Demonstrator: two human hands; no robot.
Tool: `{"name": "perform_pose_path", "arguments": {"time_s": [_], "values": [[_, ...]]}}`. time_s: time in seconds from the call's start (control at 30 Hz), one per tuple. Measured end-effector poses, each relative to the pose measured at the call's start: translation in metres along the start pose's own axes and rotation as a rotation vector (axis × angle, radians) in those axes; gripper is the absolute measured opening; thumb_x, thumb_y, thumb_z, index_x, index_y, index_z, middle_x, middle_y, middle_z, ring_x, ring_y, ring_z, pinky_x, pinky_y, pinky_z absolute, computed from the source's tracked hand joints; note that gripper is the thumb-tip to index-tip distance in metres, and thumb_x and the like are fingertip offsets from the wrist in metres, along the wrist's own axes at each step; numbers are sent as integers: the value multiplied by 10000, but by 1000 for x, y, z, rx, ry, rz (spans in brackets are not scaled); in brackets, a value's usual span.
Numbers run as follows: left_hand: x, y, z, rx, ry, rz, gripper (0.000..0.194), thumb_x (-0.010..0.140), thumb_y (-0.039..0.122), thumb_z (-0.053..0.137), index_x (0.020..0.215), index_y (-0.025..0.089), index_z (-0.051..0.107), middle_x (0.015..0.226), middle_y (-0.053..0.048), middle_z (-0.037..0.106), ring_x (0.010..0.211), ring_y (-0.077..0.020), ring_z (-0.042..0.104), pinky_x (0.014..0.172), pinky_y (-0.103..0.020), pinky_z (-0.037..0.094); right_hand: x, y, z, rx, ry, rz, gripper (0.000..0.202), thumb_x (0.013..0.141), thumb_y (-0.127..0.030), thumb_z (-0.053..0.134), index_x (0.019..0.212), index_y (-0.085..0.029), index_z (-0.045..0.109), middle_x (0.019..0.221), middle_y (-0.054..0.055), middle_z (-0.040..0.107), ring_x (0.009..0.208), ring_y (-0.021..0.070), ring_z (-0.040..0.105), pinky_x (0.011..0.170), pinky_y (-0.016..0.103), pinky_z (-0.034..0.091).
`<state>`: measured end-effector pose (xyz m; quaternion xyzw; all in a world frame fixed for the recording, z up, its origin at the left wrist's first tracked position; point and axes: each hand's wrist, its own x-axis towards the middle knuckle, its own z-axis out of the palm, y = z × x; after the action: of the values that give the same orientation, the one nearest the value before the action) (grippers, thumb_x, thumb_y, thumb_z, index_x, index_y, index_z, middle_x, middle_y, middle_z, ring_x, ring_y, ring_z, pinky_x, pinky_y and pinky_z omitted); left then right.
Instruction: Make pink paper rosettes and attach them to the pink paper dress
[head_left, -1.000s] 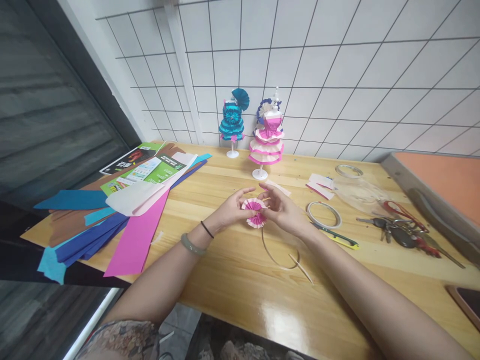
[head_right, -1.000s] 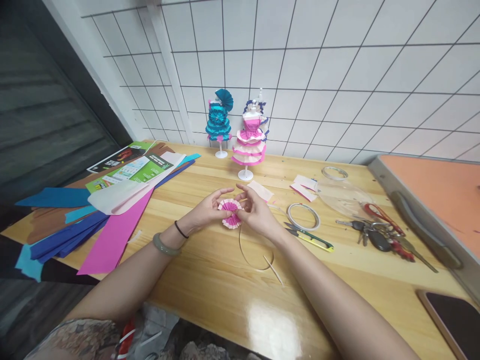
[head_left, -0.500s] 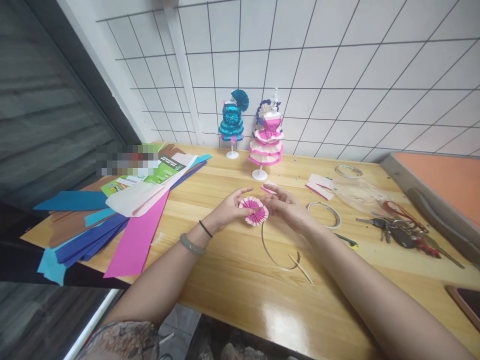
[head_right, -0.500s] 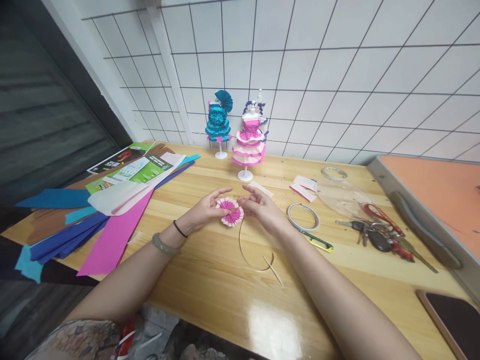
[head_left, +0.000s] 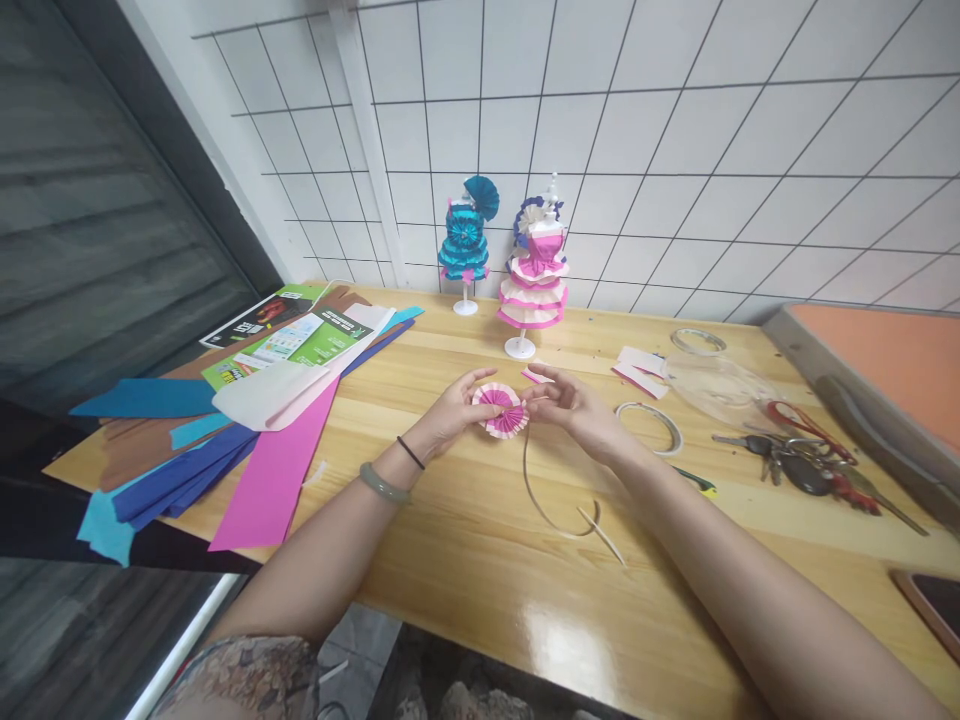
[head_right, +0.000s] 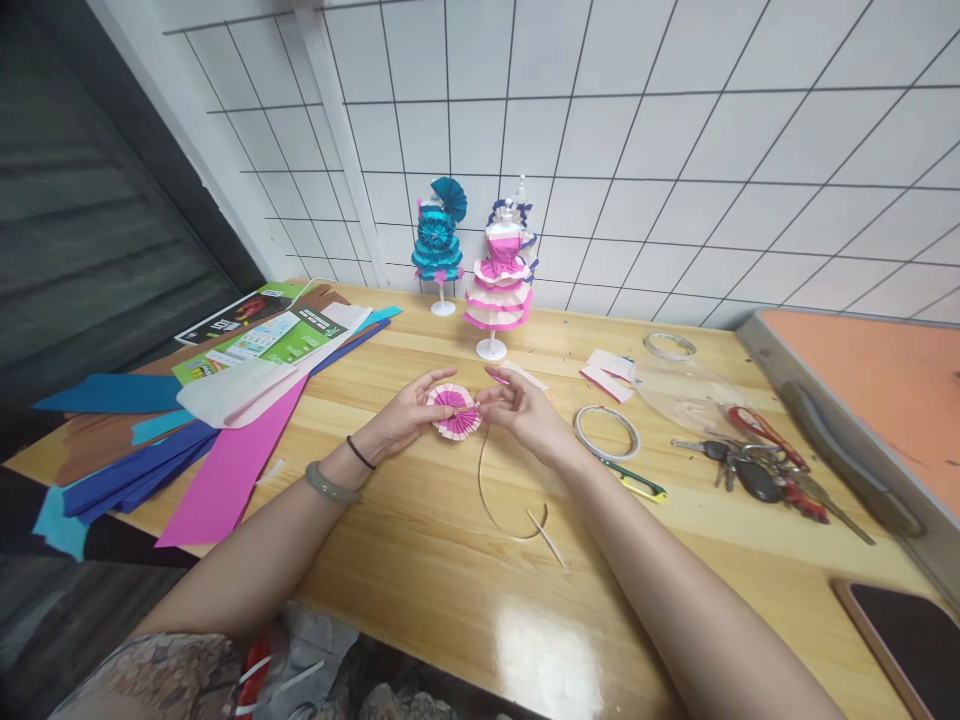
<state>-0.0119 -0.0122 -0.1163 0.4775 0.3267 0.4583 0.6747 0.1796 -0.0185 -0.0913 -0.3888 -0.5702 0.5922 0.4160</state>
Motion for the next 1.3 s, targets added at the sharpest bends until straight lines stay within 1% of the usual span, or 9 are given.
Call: {"name": "perform_pose_path", "arguments": {"time_s": [0.2, 0.43, 0.53, 0.63, 0.8, 0.9, 1.0, 1.2, 1.3], "values": [[-1, 3, 1, -11, -45, -24, 686, 619, 154, 720, 1236, 174, 421, 951, -64, 621, 855, -151, 585, 836, -326, 421, 1, -1, -4, 9, -22, 3, 645, 651, -216, 704, 1232, -215, 422, 918, 39, 617, 759, 154, 614, 795, 379, 470], [-2, 3, 1, 1, -49, -24, 686, 626, 156, 713, 1246, 183, 419, 946, -59, 611, 851, -152, 577, 824, -328, 420, 3, 5, -6, -48, -62, -68, 699, 648, -270, 717, 1256, -214, 376, 872, 26, 595, 740, 150, 603, 751, 367, 487], [-2, 1, 0, 9, -38, -16, 678, 634, 152, 705, 1248, 192, 420, 980, -60, 599, 866, -149, 574, 838, -331, 420, 2, 4, -4, -105, -68, -131, 718, 657, -280, 706, 1279, -227, 351, 881, 24, 576, 715, 142, 595, 705, 347, 496], [-1, 0, -1, 14, -19, -10, 671, 642, 149, 697, 1251, 199, 418, 1017, -65, 590, 902, -156, 570, 858, -338, 417, 0, 2, -2, -194, -68, -191, 686, 686, -269, 676, 1288, -227, 351, 831, 14, 573, 682, 134, 578, 674, 329, 486], [-2, 1, 0, 5, -1, -10, 656, 635, 145, 704, 1233, 203, 440, 1045, -63, 580, 927, -157, 562, 888, -340, 410, -2, 0, 0, -380, -57, -263, 639, 729, -267, 625, 1304, -228, 349, 769, 13, 591, 695, 156, 568, 727, 371, 471], [-2, 2, 0, -20, -5, -16, 648, 638, 143, 703, 1229, 206, 446, 1045, -59, 577, 938, -156, 559, 901, -341, 407, -3, -2, 0, -425, -45, -295, 619, 739, -269, 611, 1300, -233, 352, 776, 16, 601, 705, 162, 572, 745, 384, 469], [-2, 2, 0, -13, -15, -15, 675, 637, 145, 708, 1247, 200, 425, 1029, -65, 585, 923, -156, 567, 893, -350, 412, -4, -3, 1, -394, -25, -272, 629, 727, -265, 624, 1294, -221, 355, 781, 18, 607, 712, 163, 576, 750, 379, 465], [-1, 1, 0, -35, -29, -6, 719, 628, 143, 718, 1264, 200, 387, 987, -63, 608, 877, -151, 584, 849, -339, 433, -2, -1, 3, -198, 2, -142, 690, 667, -284, 688, 1271, -191, 367, 740, 2, 605, 682, 153, 578, 701, 355, 470], [-1, 2, 1, -43, -22, 15, 727, 626, 140, 717, 1266, 197, 376, 946, -58, 617, 853, -149, 589, 814, -318, 447, -1, 0, 2, -175, 0, -110, 717, 648, -309, 711, 1269, -183, 376, 734, 2, 615, 685, 155, 585, 720, 365, 473]]}}
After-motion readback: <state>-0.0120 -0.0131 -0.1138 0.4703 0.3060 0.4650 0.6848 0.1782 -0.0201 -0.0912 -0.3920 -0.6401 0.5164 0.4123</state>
